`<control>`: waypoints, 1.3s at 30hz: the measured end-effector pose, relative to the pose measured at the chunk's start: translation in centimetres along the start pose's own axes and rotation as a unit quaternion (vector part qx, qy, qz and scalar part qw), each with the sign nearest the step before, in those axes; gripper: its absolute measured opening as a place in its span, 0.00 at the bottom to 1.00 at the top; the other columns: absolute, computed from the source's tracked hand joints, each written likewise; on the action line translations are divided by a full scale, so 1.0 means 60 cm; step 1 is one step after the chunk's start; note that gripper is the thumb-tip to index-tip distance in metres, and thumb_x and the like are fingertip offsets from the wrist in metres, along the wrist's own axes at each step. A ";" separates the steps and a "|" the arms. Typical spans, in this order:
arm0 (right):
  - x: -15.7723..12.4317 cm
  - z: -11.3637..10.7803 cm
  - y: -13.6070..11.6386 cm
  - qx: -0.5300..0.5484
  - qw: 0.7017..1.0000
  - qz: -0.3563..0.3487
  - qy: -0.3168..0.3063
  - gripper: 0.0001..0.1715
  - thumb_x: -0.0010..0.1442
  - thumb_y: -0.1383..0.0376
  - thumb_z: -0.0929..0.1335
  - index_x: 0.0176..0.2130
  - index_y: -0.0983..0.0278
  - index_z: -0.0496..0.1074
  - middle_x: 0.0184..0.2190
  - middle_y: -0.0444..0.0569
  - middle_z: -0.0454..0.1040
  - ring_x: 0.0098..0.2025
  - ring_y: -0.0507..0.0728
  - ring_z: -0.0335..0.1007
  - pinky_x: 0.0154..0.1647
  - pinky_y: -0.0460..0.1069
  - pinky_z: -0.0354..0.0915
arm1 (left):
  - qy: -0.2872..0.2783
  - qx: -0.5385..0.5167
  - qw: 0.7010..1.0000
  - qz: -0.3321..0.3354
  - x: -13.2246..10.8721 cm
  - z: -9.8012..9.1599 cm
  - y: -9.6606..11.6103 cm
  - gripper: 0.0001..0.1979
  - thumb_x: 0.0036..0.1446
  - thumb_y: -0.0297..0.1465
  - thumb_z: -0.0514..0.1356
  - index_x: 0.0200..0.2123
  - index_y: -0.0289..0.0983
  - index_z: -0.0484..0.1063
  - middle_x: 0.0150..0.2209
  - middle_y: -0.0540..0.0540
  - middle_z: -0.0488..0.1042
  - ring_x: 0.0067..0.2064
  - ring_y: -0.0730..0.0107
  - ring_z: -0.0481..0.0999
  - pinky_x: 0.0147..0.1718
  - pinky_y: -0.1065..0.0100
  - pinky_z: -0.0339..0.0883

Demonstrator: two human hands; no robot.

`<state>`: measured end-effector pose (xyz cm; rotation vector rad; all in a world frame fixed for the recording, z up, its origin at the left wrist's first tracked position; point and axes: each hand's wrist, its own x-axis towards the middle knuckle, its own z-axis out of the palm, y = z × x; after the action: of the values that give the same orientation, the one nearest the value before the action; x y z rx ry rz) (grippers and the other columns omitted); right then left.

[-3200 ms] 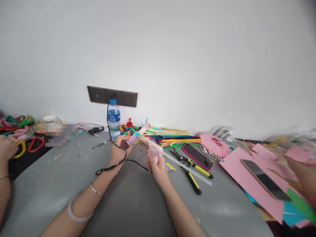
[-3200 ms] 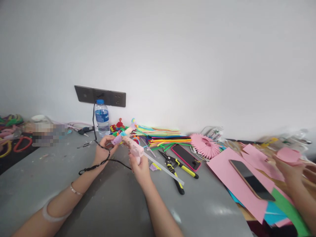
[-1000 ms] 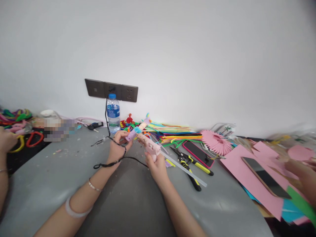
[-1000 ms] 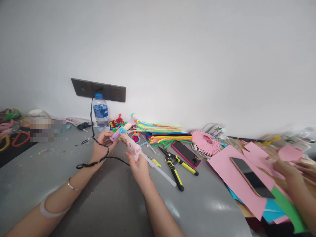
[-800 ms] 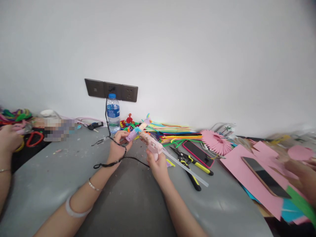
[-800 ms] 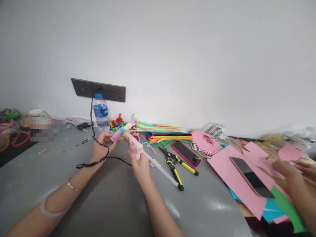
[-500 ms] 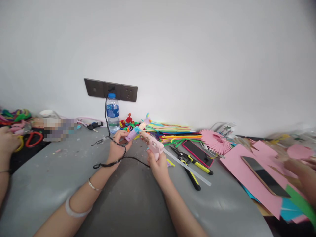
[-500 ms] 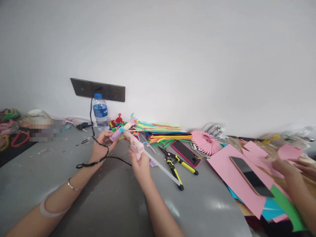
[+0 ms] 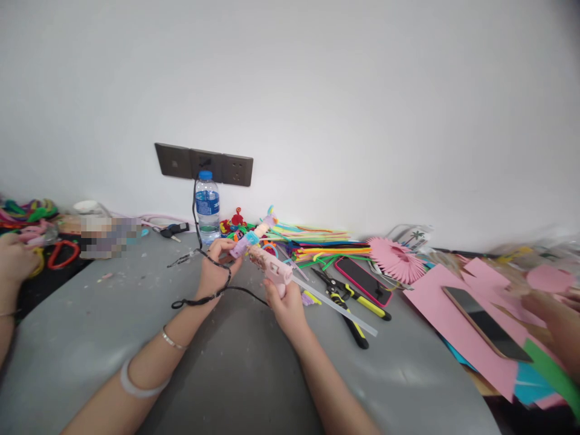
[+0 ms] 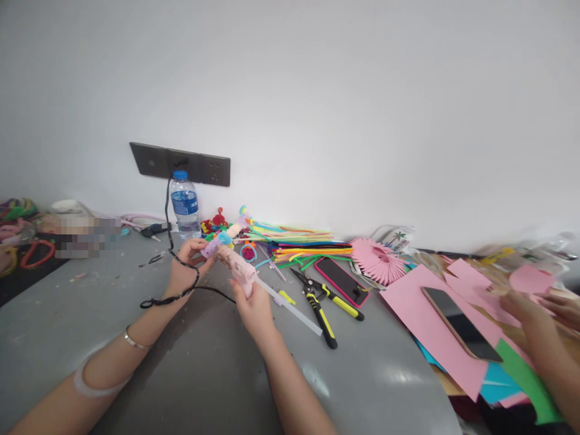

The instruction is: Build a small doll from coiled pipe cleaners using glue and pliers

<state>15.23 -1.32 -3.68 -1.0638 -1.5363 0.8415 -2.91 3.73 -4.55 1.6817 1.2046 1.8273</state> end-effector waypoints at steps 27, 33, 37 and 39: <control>0.001 -0.001 0.010 0.000 1.000 0.013 0.008 0.22 0.62 0.51 0.64 0.35 0.66 0.75 0.17 0.46 0.67 0.22 0.56 0.64 0.21 0.47 0.60 | 0.014 -0.028 0.999 -0.028 -0.003 0.006 -0.002 0.12 0.47 0.29 0.66 0.35 0.40 0.68 0.42 0.44 0.72 0.45 0.60 0.77 0.33 0.63 0.79; -0.001 0.002 -0.003 -0.004 1.000 -0.004 -0.013 0.22 0.61 0.51 0.65 0.41 0.66 0.75 0.22 0.50 0.73 0.31 0.60 0.71 0.26 0.48 0.65 | 0.026 -0.051 0.997 -0.059 -0.001 0.008 0.005 0.13 0.46 0.32 0.68 0.33 0.41 0.68 0.41 0.44 0.72 0.43 0.60 0.77 0.32 0.62 0.78; -0.001 0.003 0.004 0.016 1.000 0.005 -0.022 0.23 0.61 0.50 0.65 0.42 0.67 0.74 0.22 0.48 0.73 0.30 0.59 0.71 0.26 0.48 0.65 | 0.028 -0.047 0.995 -0.086 0.000 0.008 0.013 0.13 0.45 0.36 0.69 0.33 0.43 0.68 0.43 0.44 0.73 0.45 0.55 0.77 0.33 0.59 0.77; 0.000 0.004 0.007 0.040 0.999 0.017 -0.018 0.24 0.61 0.49 0.65 0.42 0.66 0.73 0.20 0.46 0.71 0.27 0.58 0.69 0.24 0.48 0.64 | 0.035 -0.055 0.993 -0.101 0.000 0.010 0.017 0.15 0.43 0.36 0.70 0.32 0.43 0.68 0.43 0.44 0.74 0.45 0.55 0.77 0.33 0.59 0.77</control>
<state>15.10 -1.18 -4.13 -1.0248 -1.5048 0.9422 -2.08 3.35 -3.79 1.3928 1.2286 1.8072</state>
